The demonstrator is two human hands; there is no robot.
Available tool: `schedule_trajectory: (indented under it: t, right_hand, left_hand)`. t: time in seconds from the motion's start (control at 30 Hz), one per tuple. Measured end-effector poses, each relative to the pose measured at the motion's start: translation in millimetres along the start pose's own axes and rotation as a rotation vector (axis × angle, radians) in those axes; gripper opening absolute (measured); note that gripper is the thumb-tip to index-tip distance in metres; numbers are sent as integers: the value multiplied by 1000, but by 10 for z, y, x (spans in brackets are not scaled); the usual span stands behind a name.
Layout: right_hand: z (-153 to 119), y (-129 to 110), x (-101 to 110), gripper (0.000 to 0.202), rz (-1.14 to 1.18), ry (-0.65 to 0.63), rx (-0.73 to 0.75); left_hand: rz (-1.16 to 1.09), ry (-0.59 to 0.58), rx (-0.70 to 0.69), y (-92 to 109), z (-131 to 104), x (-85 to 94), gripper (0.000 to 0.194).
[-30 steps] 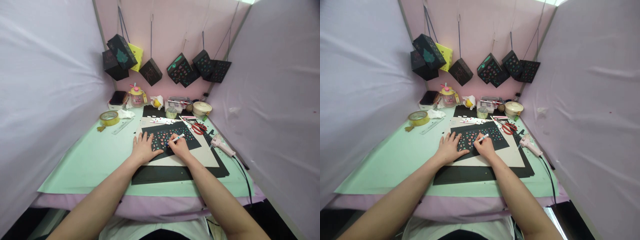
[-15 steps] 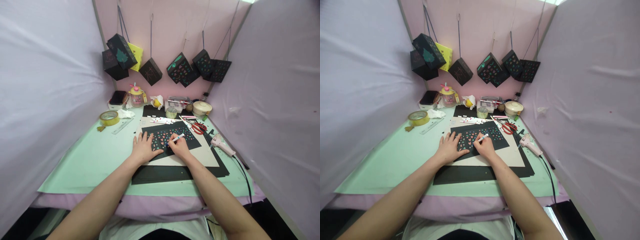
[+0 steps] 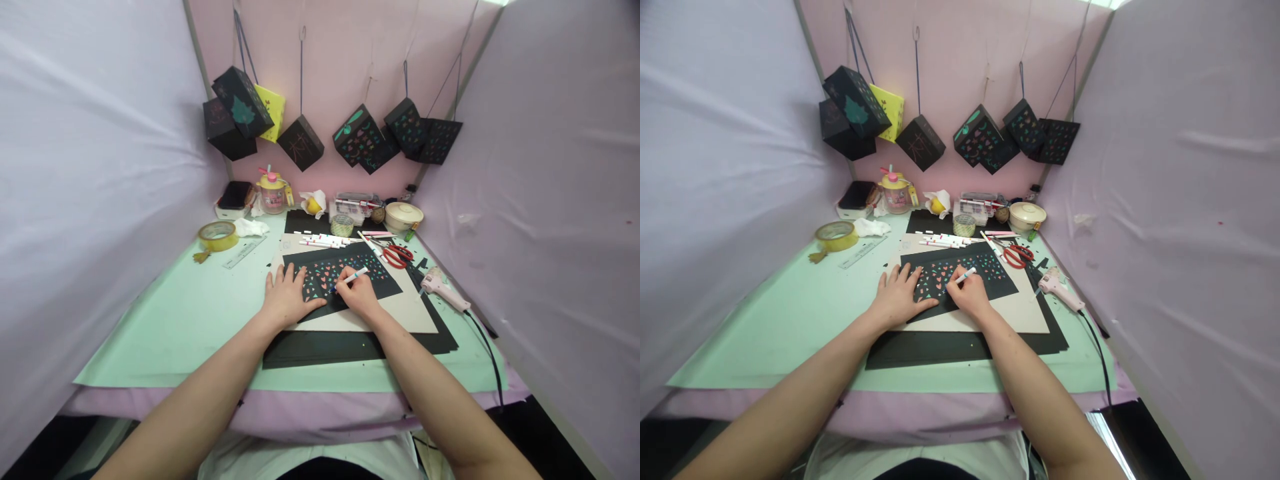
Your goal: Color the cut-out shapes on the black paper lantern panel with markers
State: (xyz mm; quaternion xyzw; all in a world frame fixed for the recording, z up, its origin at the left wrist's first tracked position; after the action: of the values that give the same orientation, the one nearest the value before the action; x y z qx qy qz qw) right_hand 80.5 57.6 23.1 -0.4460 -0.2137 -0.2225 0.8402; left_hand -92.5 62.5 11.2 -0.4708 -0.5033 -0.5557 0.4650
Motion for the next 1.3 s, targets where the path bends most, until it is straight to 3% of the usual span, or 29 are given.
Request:
schedule_trajectory:
  t: [1.3]
  right_hand:
    - [9, 18, 17, 10, -22, 24, -16]
  left_hand:
    - [-5, 6, 0, -4, 3, 0, 100]
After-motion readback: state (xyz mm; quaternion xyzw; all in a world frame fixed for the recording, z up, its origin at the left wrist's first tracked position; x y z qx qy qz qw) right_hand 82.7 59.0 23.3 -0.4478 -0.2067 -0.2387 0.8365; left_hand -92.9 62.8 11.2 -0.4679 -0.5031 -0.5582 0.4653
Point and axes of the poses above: each hand's wrist, its own z-axis towards the middle knuckle, its own x-axis out of the back of the hand, y = z × x, the point moved 7 cm from there along z, towards the middle knuckle, and after that the axes turned 11 degrees about x, right-handed, at the moved point
